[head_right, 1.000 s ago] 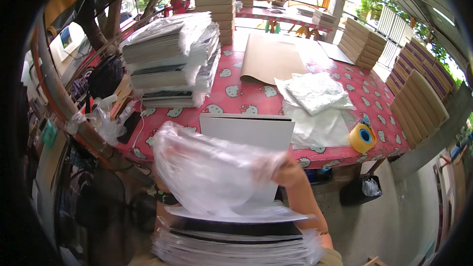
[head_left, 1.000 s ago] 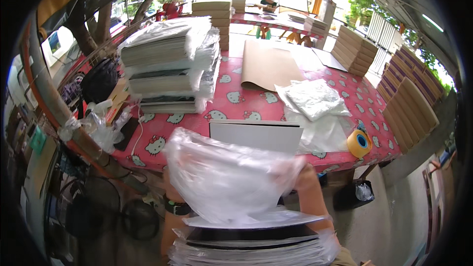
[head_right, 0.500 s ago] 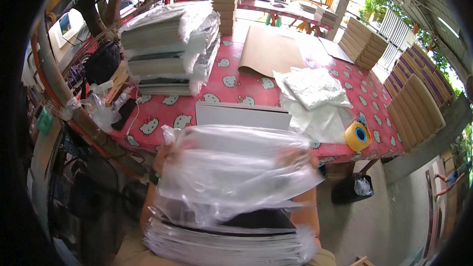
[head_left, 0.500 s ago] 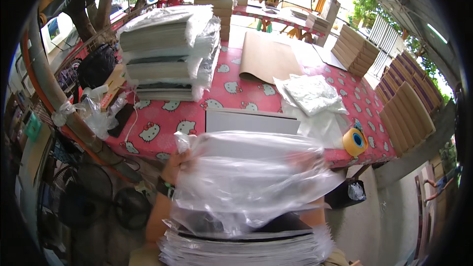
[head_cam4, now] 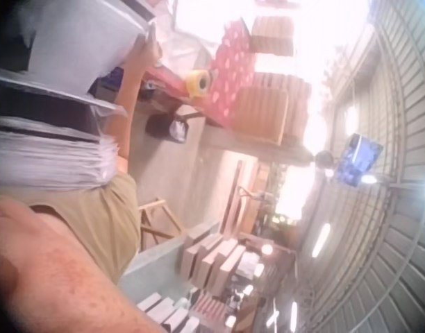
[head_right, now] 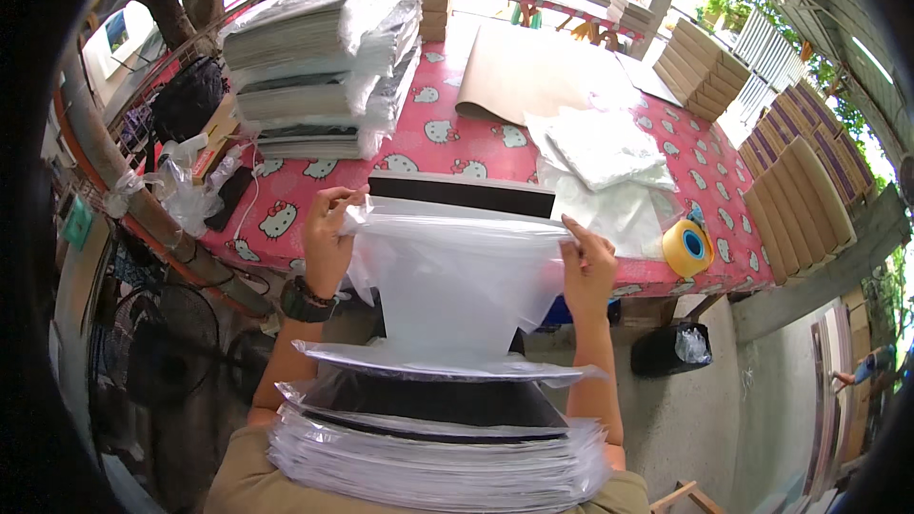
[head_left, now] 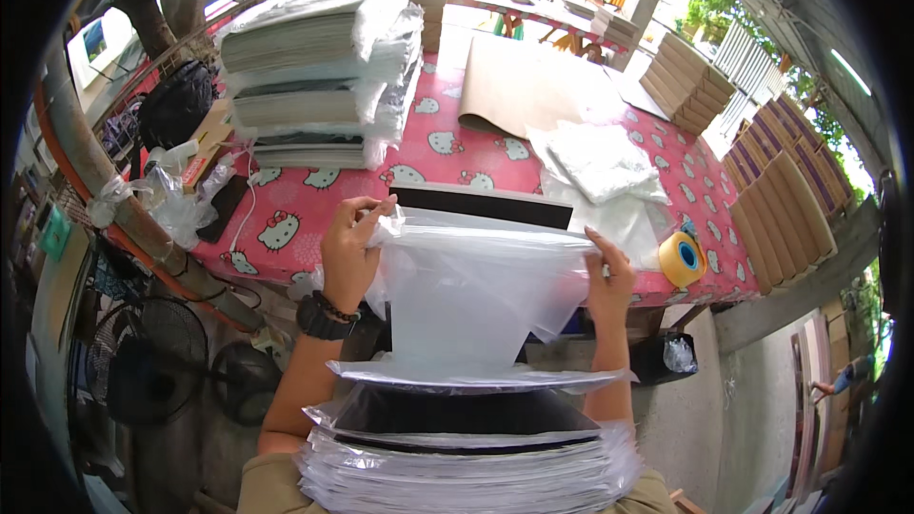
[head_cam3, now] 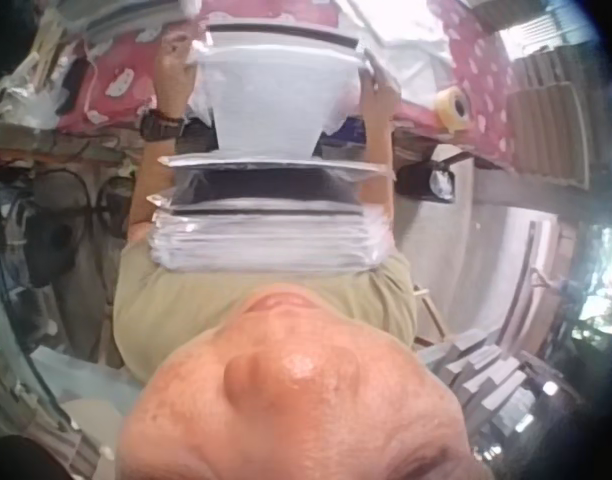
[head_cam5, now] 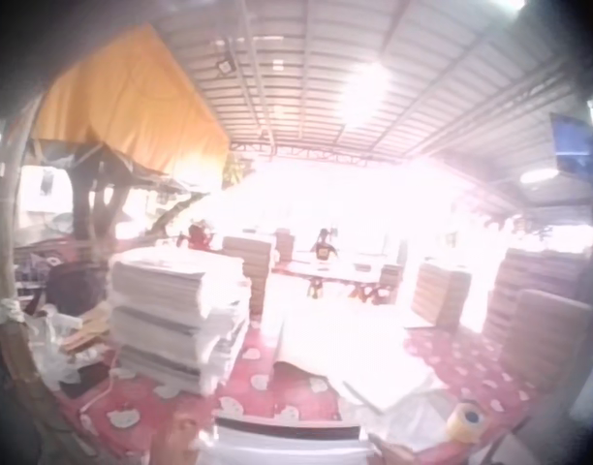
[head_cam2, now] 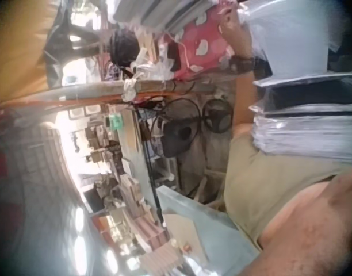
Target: The person places black rectangular objects into individual clear plastic sleeves by hand, one at a time, from a stack and places the sleeved items into a larger pile.
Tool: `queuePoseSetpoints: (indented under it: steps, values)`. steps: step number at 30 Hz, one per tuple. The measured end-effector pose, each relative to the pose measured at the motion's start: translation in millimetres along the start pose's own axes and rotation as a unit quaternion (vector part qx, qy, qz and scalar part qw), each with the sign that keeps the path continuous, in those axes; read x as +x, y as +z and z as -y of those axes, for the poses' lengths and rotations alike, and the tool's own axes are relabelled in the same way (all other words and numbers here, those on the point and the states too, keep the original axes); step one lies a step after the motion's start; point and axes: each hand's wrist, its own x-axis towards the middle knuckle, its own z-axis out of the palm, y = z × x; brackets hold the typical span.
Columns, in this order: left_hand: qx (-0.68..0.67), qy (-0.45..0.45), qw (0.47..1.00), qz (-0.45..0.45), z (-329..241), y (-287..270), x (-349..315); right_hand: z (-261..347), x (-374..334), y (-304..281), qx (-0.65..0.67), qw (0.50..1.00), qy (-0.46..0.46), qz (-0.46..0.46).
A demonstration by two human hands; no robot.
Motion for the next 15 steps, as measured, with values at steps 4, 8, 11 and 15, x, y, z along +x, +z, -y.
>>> queuePoseSetpoints:
  steps: [4,8,11,15]
  values:
    - [-0.285,-0.352,0.889,0.061,7,-23,-4,13,6,-32,0.310,0.896,0.288,0.132]
    - [-0.577,-0.528,0.610,0.131,15,-35,0,14,17,-25,0.569,0.705,0.381,0.184]
    - [-0.511,-0.521,0.650,0.214,20,-21,-9,-31,-1,-15,0.554,0.701,0.402,0.202]
    - [-0.422,-0.506,0.670,0.343,61,1,-56,-62,-58,5,0.495,0.723,0.458,0.150]
